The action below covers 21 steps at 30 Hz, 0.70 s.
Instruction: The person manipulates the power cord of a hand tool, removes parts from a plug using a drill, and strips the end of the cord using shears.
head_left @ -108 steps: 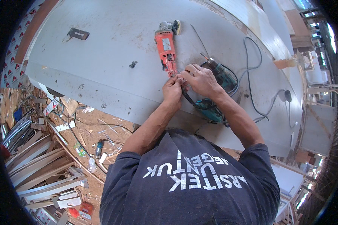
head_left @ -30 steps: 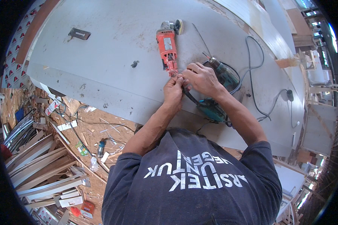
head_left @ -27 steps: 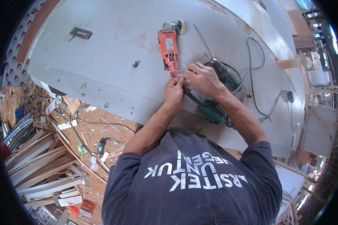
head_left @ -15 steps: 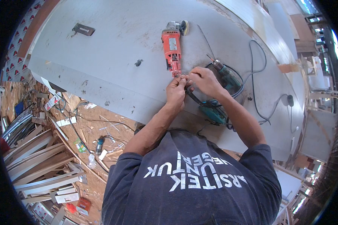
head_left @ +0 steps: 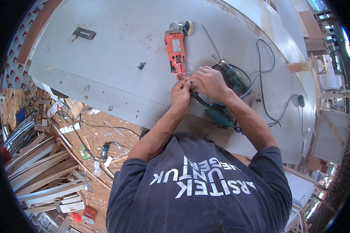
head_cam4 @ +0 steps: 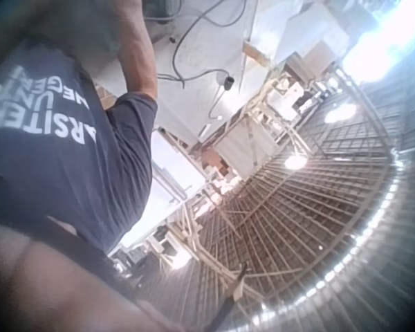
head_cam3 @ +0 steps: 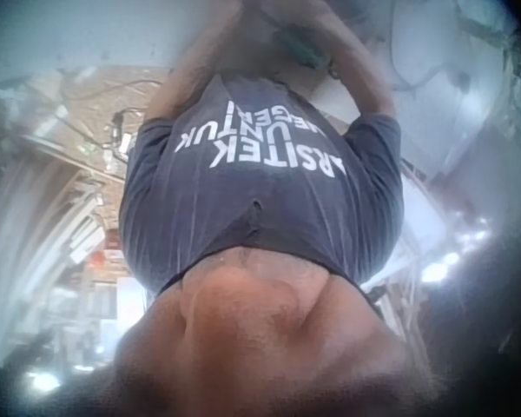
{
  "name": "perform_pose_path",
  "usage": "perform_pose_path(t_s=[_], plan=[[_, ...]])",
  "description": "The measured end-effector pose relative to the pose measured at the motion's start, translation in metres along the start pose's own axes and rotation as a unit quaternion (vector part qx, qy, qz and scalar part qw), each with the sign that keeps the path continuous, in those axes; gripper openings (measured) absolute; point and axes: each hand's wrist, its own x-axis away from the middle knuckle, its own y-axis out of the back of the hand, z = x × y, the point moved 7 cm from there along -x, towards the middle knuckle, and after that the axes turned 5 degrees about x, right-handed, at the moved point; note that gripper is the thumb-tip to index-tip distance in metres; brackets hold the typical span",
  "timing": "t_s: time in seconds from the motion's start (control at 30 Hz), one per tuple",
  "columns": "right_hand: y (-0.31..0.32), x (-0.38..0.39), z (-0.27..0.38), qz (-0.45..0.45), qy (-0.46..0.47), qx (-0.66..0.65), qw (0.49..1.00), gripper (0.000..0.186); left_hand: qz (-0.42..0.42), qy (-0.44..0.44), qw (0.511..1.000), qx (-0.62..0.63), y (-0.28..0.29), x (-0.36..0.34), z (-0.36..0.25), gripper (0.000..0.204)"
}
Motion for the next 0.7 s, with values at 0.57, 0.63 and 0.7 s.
perform_pose_path(t_s=[0.57,0.63,0.7], plan=[[0.016,-0.001,0.019,-0.011,0.075,0.060,0.995,0.021,-0.017,0.014,1.000,-0.014,-0.002,0.004,-0.002,0.015],[0.008,-0.002,0.012,-0.003,0.101,0.075,0.992,0.022,-0.012,0.012,1.000,-0.007,-0.001,0.003,-0.001,0.015],[0.005,-0.002,0.010,-0.007,0.114,0.071,0.991,0.021,-0.011,0.012,1.000,-0.003,-0.002,0.004,-0.002,0.015]])
